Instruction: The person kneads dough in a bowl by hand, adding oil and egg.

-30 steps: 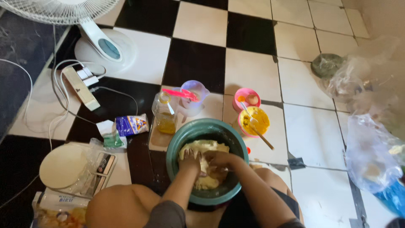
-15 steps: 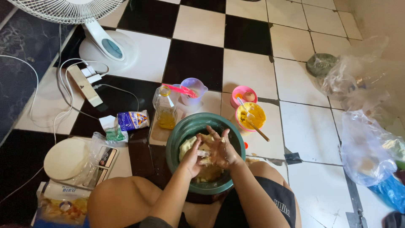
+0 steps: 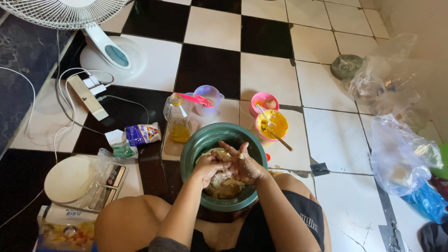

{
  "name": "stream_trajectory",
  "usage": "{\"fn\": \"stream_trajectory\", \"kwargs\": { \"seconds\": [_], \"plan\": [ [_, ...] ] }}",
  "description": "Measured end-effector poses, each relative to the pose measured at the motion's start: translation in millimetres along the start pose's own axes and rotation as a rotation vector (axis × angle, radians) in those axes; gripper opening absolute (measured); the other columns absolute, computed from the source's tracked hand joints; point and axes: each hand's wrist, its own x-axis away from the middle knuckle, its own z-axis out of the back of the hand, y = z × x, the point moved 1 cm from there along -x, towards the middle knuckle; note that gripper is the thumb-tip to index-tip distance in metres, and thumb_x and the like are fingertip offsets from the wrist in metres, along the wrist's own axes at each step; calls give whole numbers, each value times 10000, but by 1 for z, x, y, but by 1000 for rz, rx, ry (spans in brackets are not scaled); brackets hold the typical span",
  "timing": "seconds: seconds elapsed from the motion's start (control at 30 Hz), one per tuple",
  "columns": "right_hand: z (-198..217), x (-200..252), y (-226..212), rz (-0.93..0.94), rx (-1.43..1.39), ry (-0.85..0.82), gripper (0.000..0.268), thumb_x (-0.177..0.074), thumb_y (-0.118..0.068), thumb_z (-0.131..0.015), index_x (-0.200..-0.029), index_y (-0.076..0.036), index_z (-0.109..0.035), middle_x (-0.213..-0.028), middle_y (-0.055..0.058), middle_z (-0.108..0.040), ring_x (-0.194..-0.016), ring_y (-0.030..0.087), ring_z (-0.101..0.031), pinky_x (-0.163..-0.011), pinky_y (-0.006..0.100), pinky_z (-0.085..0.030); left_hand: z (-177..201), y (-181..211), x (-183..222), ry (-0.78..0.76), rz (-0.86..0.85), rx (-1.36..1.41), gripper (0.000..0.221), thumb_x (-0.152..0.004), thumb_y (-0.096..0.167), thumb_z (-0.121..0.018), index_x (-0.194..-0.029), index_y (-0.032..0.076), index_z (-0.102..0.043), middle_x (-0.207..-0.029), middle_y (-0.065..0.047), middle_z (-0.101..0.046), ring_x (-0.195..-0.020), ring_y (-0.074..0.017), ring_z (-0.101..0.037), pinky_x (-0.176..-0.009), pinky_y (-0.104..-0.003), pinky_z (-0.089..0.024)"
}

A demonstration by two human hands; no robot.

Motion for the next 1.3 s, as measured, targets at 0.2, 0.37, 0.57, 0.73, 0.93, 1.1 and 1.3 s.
{"fn": "stream_trajectory", "kwargs": {
  "seconds": [0.2, 0.37, 0.57, 0.73, 0.93, 1.1, 1.3],
  "plan": [
    [29, -3, 2, 121, 149, 149, 1018, -743, -885, -260, -1579, -312, -166, -1541, 191, -364, -1189, 418, -589, -768, 517, -606, 23, -3, 1, 137, -136, -4, 427, -643, 40, -947, -985, -29, -701, -840, -144, -687, -720, -256, -723, -589, -363, -648],
    [42, -14, 5, 85, 42, 186, 973, -759, -877, -195, -1577, -351, -161, -1610, 131, -266, -1259, 505, -503, -833, 614, -543, 19, -16, -3, 73, -508, -424, 355, -686, 171, -906, -1007, 109, -768, -923, -98, -732, -825, -208, -734, -738, -319, -588],
    [29, -19, 3, 69, -31, 177, 980, -738, -904, -172, -1575, -396, -133, -1629, 72, -236, -1284, 490, -489, -832, 668, -514, 7, -13, -10, -14, -892, -985, 424, -580, 358, -945, -953, 232, -786, -843, -35, -688, -791, -288, -701, -744, -366, -594],
    [12, -8, -2, 63, -144, 102, 978, -723, -898, -277, -1560, -404, -172, -1630, 100, -210, -1266, 533, -488, -763, 706, -533, 8, -1, -10, -15, -702, -1038, 325, -645, 384, -855, -907, 217, -758, -878, -60, -695, -868, -337, -696, -784, -419, -576],
    [4, -1, -10, 72, -181, 71, 1016, -689, -901, -332, -1557, -397, -170, -1630, 143, -181, -1273, 554, -471, -804, 724, -517, 32, -14, -31, -71, -700, -1184, 305, -623, 394, -836, -906, 296, -778, -873, -16, -739, -886, -285, -718, -781, -379, -598],
    [3, 10, -18, -19, -63, 109, 1059, -665, -915, -300, -1563, -367, -177, -1525, 219, -386, -1205, 519, -552, -874, 645, -532, 17, 17, 18, -55, -630, -889, 222, -644, 115, -851, -855, 170, -809, -892, -106, -749, -803, -294, -726, -664, -300, -624],
    [11, 13, -19, -171, 69, 63, 1104, -644, -945, -297, -1529, -291, -396, -1377, 241, -561, -1190, 427, -596, -905, 552, -536, 42, 9, -11, 170, -533, -675, 147, -714, 207, -852, -851, 250, -819, -805, 7, -762, -702, -122, -710, -596, -243, -609]
  ]
}}
